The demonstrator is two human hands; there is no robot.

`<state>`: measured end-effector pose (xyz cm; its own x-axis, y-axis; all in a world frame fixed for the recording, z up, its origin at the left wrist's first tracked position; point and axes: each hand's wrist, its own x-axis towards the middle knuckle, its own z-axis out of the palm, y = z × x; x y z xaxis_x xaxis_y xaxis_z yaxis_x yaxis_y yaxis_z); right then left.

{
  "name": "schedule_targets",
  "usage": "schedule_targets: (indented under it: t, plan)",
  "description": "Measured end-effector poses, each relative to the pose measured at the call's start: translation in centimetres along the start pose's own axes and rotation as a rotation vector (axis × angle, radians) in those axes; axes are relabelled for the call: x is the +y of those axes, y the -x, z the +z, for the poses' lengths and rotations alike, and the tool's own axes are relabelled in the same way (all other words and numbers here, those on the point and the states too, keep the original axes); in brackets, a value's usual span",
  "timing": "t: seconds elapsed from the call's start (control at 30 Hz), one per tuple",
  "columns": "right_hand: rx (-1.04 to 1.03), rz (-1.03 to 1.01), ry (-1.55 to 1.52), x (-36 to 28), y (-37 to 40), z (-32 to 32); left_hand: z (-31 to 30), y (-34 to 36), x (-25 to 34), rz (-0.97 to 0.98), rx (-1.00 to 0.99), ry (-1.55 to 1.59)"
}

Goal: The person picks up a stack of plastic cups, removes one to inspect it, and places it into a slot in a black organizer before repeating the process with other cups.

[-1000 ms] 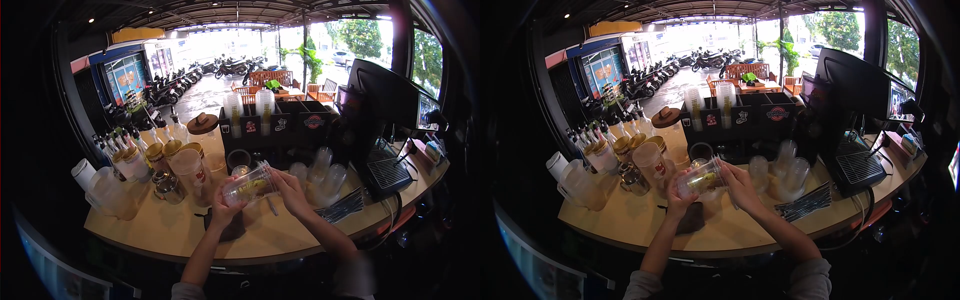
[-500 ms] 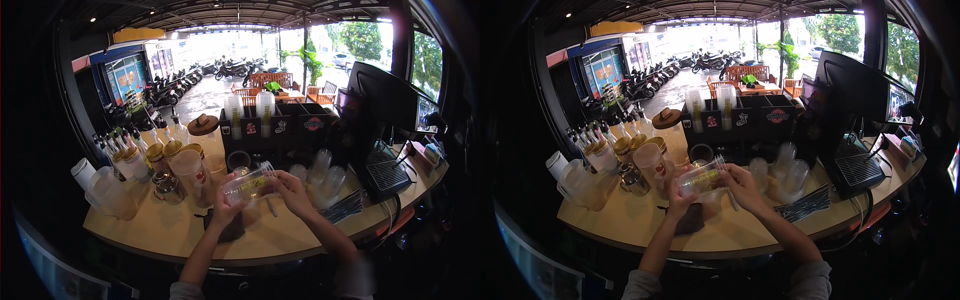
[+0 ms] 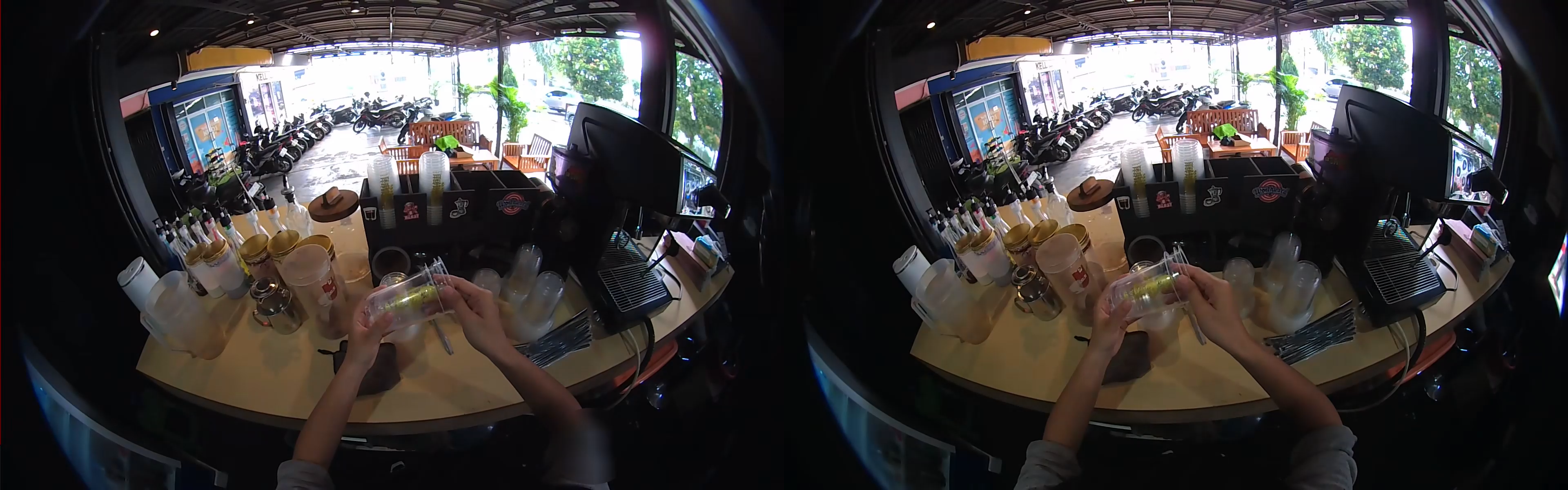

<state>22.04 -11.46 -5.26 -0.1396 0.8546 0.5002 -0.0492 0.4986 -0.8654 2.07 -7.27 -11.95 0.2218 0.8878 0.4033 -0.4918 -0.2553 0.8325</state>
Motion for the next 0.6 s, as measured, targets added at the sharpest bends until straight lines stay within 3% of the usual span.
schedule_targets:
  t: [0.53,0.6]
  plan:
    - [0.011,-0.027,-0.008,0.0,0.8,1.1,1.1,0.2,0.4,-0.008,0.010,-0.107]
    - [0.011,-0.055,-0.004,-0.1,0.9,1.1,1.8,0.4,0.9,-0.091,0.068,-0.053]
